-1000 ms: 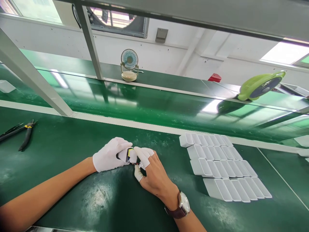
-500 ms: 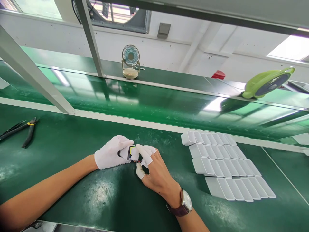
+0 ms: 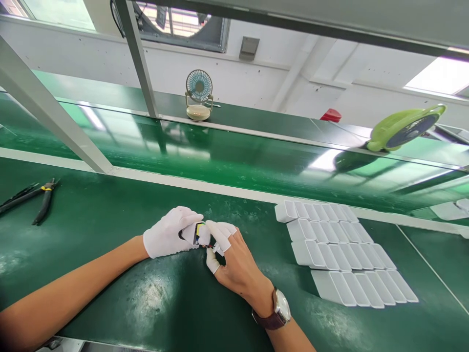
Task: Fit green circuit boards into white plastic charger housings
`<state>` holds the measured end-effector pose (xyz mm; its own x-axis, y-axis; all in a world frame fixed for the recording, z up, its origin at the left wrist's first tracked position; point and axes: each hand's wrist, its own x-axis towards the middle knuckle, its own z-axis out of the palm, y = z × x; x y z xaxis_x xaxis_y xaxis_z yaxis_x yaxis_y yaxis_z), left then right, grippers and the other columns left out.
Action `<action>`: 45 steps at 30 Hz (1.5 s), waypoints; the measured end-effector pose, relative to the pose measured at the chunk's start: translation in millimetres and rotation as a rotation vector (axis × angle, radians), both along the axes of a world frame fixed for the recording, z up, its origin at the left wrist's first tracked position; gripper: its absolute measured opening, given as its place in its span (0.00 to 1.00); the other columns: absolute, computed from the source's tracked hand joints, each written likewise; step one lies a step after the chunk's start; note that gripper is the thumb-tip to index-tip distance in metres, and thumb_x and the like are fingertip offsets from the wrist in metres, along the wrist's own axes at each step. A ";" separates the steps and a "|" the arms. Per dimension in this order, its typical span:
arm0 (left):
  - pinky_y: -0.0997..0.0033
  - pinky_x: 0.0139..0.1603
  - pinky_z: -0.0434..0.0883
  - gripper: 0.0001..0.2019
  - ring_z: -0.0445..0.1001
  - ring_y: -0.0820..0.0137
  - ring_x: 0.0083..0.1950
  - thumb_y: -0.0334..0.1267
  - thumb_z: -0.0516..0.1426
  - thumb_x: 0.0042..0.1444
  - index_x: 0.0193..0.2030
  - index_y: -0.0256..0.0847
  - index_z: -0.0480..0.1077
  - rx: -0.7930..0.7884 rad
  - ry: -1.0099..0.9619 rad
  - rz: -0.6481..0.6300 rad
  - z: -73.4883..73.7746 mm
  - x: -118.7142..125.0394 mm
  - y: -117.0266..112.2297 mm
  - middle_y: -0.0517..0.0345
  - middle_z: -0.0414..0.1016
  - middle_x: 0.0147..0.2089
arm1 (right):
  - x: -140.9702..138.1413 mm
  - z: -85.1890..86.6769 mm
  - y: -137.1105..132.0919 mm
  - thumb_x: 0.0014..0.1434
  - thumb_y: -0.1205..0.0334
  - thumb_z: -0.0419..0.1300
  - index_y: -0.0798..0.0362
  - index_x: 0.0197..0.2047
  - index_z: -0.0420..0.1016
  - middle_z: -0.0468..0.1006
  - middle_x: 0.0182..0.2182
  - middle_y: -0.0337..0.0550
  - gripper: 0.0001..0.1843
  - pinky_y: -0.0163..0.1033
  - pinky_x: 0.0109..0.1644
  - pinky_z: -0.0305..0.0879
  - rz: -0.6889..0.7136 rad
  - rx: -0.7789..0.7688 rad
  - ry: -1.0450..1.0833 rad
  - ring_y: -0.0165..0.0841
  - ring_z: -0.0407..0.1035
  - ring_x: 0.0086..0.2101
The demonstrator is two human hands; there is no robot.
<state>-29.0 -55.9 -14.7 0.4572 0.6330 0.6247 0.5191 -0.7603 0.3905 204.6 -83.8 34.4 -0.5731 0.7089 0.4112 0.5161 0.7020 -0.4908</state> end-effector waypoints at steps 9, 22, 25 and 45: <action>0.54 0.48 0.74 0.35 0.77 0.59 0.45 0.48 0.68 0.50 0.62 0.45 0.60 -0.090 0.022 -0.045 3.4 4.1 -0.5 0.52 0.78 0.45 | -9.1 -11.8 -1.3 0.64 0.68 0.59 0.46 0.70 0.57 0.75 0.50 0.51 0.33 0.52 0.52 0.75 -0.015 -0.033 0.057 0.43 0.71 0.50; 0.66 0.41 0.76 0.14 0.77 0.66 0.40 0.46 0.61 0.59 0.49 0.44 0.76 -0.748 -0.232 0.043 12.8 -4.9 -3.7 0.57 0.80 0.43 | -5.4 -28.7 13.3 0.68 0.66 0.56 0.45 0.64 0.69 0.73 0.59 0.51 0.22 0.50 0.60 0.73 -0.016 -0.017 0.148 0.41 0.71 0.58; 0.65 0.48 0.76 0.17 0.78 0.65 0.44 0.48 0.52 0.67 0.53 0.45 0.76 -0.718 -0.221 0.002 13.7 -7.1 -0.9 0.56 0.80 0.44 | -9.7 -30.4 12.7 0.68 0.67 0.56 0.43 0.65 0.67 0.71 0.60 0.50 0.24 0.49 0.60 0.74 0.028 0.002 0.107 0.40 0.71 0.58; 0.56 0.56 0.74 0.27 0.76 0.59 0.54 0.58 0.50 0.66 0.60 0.40 0.69 -0.751 -0.583 -0.020 11.6 -17.6 -1.0 0.45 0.77 0.56 | -25.0 -15.2 20.5 0.62 0.72 0.59 0.40 0.57 0.74 0.77 0.51 0.45 0.23 0.41 0.48 0.79 -0.004 0.184 0.170 0.36 0.78 0.46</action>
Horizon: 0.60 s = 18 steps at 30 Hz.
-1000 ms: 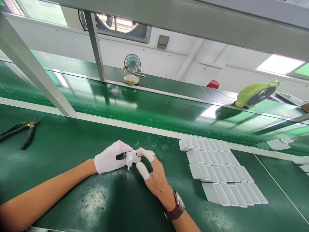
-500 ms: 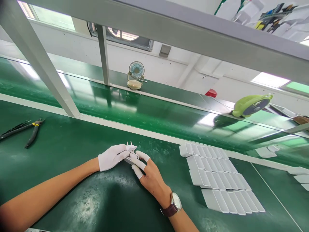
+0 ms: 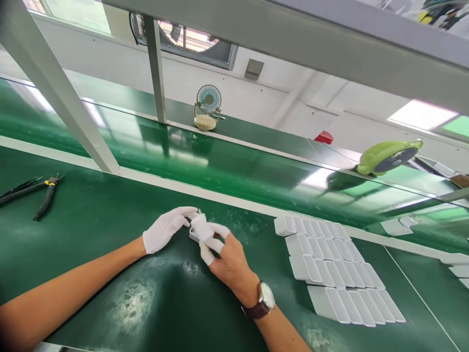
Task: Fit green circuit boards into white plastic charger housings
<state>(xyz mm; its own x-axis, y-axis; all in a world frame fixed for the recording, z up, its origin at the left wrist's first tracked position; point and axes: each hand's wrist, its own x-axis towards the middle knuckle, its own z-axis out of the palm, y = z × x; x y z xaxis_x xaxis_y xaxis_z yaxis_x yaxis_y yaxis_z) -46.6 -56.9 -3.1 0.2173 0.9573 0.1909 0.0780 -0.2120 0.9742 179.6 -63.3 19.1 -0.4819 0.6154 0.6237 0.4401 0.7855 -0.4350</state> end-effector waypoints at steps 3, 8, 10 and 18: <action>0.58 0.54 0.75 0.28 0.77 0.62 0.49 0.56 0.57 0.61 0.63 0.44 0.68 -0.029 0.067 0.005 -2.0 2.8 -1.9 0.48 0.77 0.57 | -1.4 -12.4 1.9 0.64 0.70 0.58 0.43 0.54 0.75 0.78 0.49 0.46 0.18 0.42 0.48 0.78 0.096 -0.099 -0.076 0.36 0.77 0.45; 0.61 0.51 0.77 0.16 0.77 0.66 0.45 0.45 0.57 0.62 0.55 0.45 0.73 -0.032 0.158 0.041 6.4 6.4 -5.4 0.53 0.79 0.52 | 1.8 -25.2 -3.1 0.66 0.68 0.57 0.46 0.49 0.77 0.76 0.53 0.51 0.12 0.45 0.49 0.78 0.046 -0.075 -0.103 0.37 0.77 0.47; 0.60 0.50 0.77 0.16 0.77 0.66 0.45 0.44 0.58 0.61 0.54 0.44 0.73 0.023 0.202 0.031 9.4 6.9 -7.7 0.53 0.78 0.52 | 3.2 -26.0 -6.5 0.66 0.68 0.57 0.45 0.52 0.77 0.75 0.55 0.51 0.14 0.45 0.49 0.79 -0.006 -0.075 -0.177 0.37 0.77 0.44; 0.63 0.46 0.76 0.11 0.76 0.68 0.38 0.44 0.54 0.65 0.46 0.42 0.73 0.024 0.217 0.144 7.9 14.2 -12.7 0.58 0.77 0.32 | -1.6 -23.5 -6.1 0.67 0.67 0.58 0.44 0.63 0.69 0.77 0.53 0.48 0.23 0.44 0.53 0.78 -0.026 -0.128 -0.075 0.38 0.76 0.50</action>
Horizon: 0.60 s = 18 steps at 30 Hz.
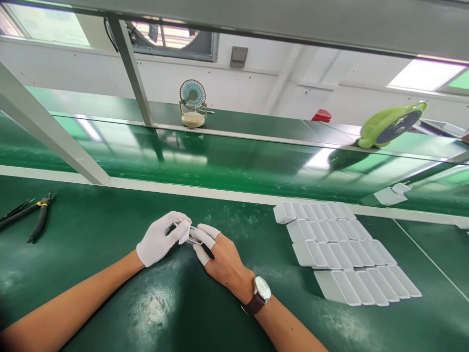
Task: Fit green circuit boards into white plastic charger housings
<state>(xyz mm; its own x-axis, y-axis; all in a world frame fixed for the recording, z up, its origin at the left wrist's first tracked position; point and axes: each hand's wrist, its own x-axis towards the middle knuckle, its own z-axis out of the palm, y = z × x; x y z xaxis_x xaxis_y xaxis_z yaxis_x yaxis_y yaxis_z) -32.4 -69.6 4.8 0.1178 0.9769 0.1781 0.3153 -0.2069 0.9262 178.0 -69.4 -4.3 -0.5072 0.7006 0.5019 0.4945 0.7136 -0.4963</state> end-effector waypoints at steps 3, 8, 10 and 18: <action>0.64 0.43 0.75 0.12 0.75 0.68 0.37 0.46 0.53 0.66 0.43 0.42 0.73 0.008 -0.009 0.015 2.8 -0.1 1.9 0.58 0.76 0.34 | -1.2 -1.5 1.4 0.66 0.68 0.57 0.44 0.62 0.69 0.78 0.51 0.47 0.23 0.45 0.53 0.78 0.030 0.002 0.054 0.38 0.76 0.50; 0.65 0.45 0.72 0.13 0.73 0.70 0.37 0.44 0.52 0.66 0.35 0.40 0.70 -0.037 -0.011 0.002 9.7 -1.0 3.2 0.56 0.76 0.38 | -0.9 -3.2 -0.9 0.68 0.66 0.56 0.49 0.62 0.69 0.76 0.55 0.53 0.20 0.47 0.53 0.78 -0.007 0.034 -0.029 0.40 0.75 0.51; 0.65 0.45 0.71 0.12 0.72 0.70 0.37 0.44 0.52 0.66 0.34 0.40 0.70 -0.054 -0.020 -0.003 9.8 -1.3 3.1 0.57 0.76 0.38 | -1.6 -1.8 -2.1 0.68 0.66 0.55 0.50 0.63 0.68 0.73 0.57 0.56 0.20 0.48 0.51 0.78 -0.018 0.041 -0.100 0.41 0.76 0.50; 0.67 0.42 0.69 0.11 0.69 0.71 0.35 0.42 0.52 0.66 0.35 0.41 0.68 -0.055 -0.054 -0.030 8.7 -1.0 3.5 0.58 0.75 0.36 | -6.6 5.1 -1.1 0.66 0.71 0.54 0.48 0.65 0.67 0.74 0.55 0.53 0.26 0.49 0.53 0.77 0.043 0.033 -0.141 0.41 0.74 0.50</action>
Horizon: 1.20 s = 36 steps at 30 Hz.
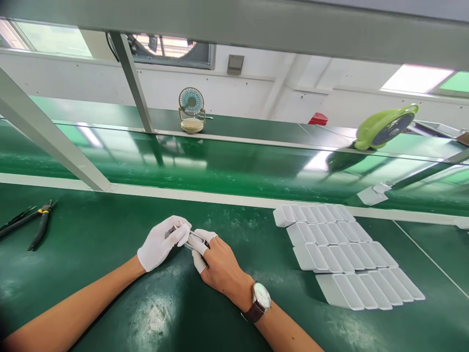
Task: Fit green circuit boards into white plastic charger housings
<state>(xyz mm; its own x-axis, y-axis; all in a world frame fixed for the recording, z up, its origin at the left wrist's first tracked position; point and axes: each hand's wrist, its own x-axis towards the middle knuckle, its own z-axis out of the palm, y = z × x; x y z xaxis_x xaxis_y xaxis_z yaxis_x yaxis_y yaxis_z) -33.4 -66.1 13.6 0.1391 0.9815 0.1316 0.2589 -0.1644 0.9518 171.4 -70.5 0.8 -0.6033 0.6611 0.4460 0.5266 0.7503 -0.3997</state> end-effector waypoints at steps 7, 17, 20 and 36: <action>0.66 0.45 0.69 0.14 0.70 0.70 0.36 0.45 0.51 0.67 0.34 0.41 0.67 -0.005 0.000 -0.027 -0.5 -1.3 1.3 0.58 0.75 0.36 | 5.8 -10.2 0.2 0.69 0.66 0.55 0.46 0.63 0.71 0.73 0.57 0.54 0.21 0.45 0.50 0.78 -0.005 0.006 -0.026 0.39 0.76 0.49; 0.59 0.55 0.68 0.21 0.72 0.62 0.51 0.53 0.47 0.69 0.58 0.41 0.67 0.089 -0.088 0.057 -16.2 -11.7 4.8 0.47 0.74 0.56 | 6.5 2.3 5.4 0.65 0.70 0.56 0.43 0.58 0.74 0.77 0.51 0.47 0.21 0.40 0.51 0.76 0.010 -0.057 0.167 0.35 0.76 0.47; 0.58 0.53 0.70 0.20 0.73 0.62 0.50 0.51 0.50 0.67 0.58 0.40 0.67 0.065 -0.085 0.062 -18.1 -9.6 5.1 0.46 0.74 0.54 | 7.3 -0.6 7.8 0.66 0.67 0.56 0.44 0.53 0.78 0.77 0.52 0.47 0.17 0.43 0.53 0.75 0.032 -0.233 0.255 0.37 0.74 0.49; 0.66 0.42 0.74 0.21 0.72 0.68 0.38 0.37 0.65 0.53 0.54 0.48 0.71 0.305 0.329 -0.031 -11.2 15.1 -8.0 0.62 0.69 0.35 | -3.6 4.5 7.7 0.62 0.46 0.61 0.46 0.52 0.78 0.82 0.41 0.46 0.20 0.47 0.40 0.78 -0.032 -1.318 0.941 0.42 0.77 0.39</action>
<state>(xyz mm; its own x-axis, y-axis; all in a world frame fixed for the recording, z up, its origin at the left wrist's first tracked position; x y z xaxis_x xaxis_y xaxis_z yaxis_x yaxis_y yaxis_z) -18.3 -74.2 2.3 0.2510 0.8993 0.3581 0.5297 -0.4373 0.7268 167.8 -62.8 5.2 -0.4375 0.8701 -0.2269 -0.2558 -0.3623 -0.8963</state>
